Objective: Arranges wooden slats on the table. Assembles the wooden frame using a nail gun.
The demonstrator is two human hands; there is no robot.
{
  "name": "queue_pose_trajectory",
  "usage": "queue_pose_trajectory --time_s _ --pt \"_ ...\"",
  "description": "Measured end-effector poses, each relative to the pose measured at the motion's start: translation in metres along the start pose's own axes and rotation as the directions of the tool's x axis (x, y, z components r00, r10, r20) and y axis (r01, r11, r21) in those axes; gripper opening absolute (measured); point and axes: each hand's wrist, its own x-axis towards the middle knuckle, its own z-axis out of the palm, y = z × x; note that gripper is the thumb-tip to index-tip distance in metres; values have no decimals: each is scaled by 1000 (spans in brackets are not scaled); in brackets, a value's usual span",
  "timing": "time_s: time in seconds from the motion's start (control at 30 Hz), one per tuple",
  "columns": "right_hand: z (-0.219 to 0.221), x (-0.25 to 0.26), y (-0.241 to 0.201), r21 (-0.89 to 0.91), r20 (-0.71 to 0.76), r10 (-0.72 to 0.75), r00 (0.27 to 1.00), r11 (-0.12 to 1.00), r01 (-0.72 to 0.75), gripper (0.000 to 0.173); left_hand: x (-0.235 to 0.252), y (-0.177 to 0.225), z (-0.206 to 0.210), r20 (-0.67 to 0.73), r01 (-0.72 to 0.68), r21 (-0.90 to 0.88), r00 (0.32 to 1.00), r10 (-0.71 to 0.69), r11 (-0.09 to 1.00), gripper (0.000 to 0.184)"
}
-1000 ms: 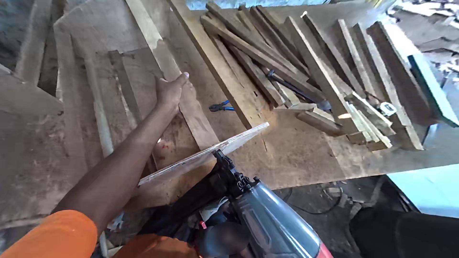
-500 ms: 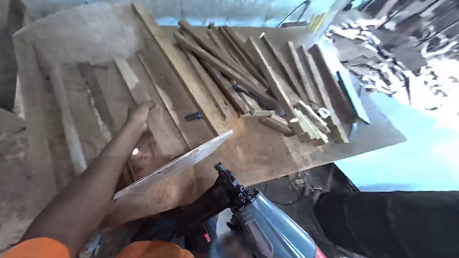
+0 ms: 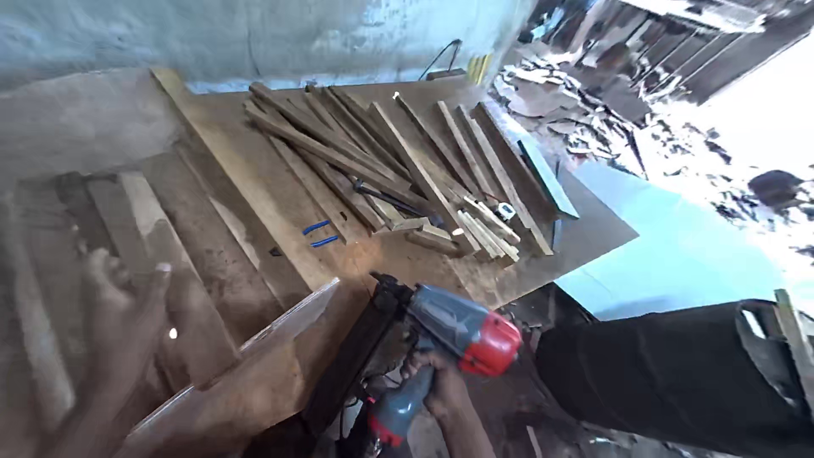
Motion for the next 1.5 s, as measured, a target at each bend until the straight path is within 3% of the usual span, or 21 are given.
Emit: queue_pose_trajectory --time_s 0.07,0.13,0.2,0.23,0.33,0.43,0.57,0.67,0.73,0.8,0.93,1.0,1.03,1.1,1.13,1.2,1.27,1.33,1.43,1.5 --pt "-13 43 -13 0 -46 149 988 989 -149 13 -48 38 21 45 -397 -4 917 397 918 60" --pt "-26 81 -21 -20 -66 289 955 957 -291 14 -102 61 75 292 -547 -68 789 541 834 41" --pt "-38 112 -24 -61 -16 388 921 919 -389 15 -126 56 157 566 -594 52 680 466 803 41" --pt "-44 123 -25 -74 14 416 909 907 -414 17 -126 45 199 616 -582 122 679 398 804 45" --pt "-52 140 -29 -75 46 451 891 891 -447 18 -106 1 299 649 -558 322 718 250 765 68" --pt "-55 154 -37 -119 -32 402 915 908 -403 20 -87 -27 342 683 -587 390 701 205 709 69" --pt "-52 181 -56 -239 -77 369 926 895 -377 35 -90 -31 352 654 -529 456 745 134 716 69" --pt "-48 201 -72 -296 -1 409 913 872 -391 31 -113 -30 346 581 -479 551 808 97 683 83" --pt "-37 219 -81 -323 52 427 903 863 -389 31 -153 -27 331 528 -438 602 846 80 668 98" --pt "-25 232 -90 -370 99 438 894 850 -375 31 -204 -23 306 537 -427 627 843 35 651 107" --pt "-12 259 -93 -568 180 472 863 766 -301 46 -259 -7 294 546 -358 671 831 -106 649 97" --pt "-11 266 -97 -805 203 471 859 579 -127 58 -264 -7 302 527 -352 689 843 -104 633 92" --pt "-12 266 -106 -903 249 461 852 429 32 60 -266 -6 304 524 -352 700 844 -113 622 89" --pt "-20 264 -135 -930 367 374 852 151 335 46 -273 -3 303 523 -373 712 847 -95 595 74" --pt "-27 262 -156 -906 420 299 857 81 415 36 -279 -3 303 520 -393 708 853 -56 587 65" --pt "-42 266 -201 -881 457 165 874 -53 470 29 -289 -4 305 503 -393 709 864 -30 586 51" --pt "-65 285 -239 -854 478 82 875 -187 485 37 -301 -20 311 458 -372 727 889 -3 578 47" --pt "-84 309 -268 -833 502 -26 864 -285 475 29 -307 -34 320 402 -343 759 916 17 553 45" --pt "-71 317 -283 -860 445 -109 889 -328 390 24 -301 -11 314 419 -327 739 908 -22 588 46" --pt "-52 327 -278 -835 435 -86 896 -410 366 23 -303 -9 313 408 -304 720 913 -26 625 49"
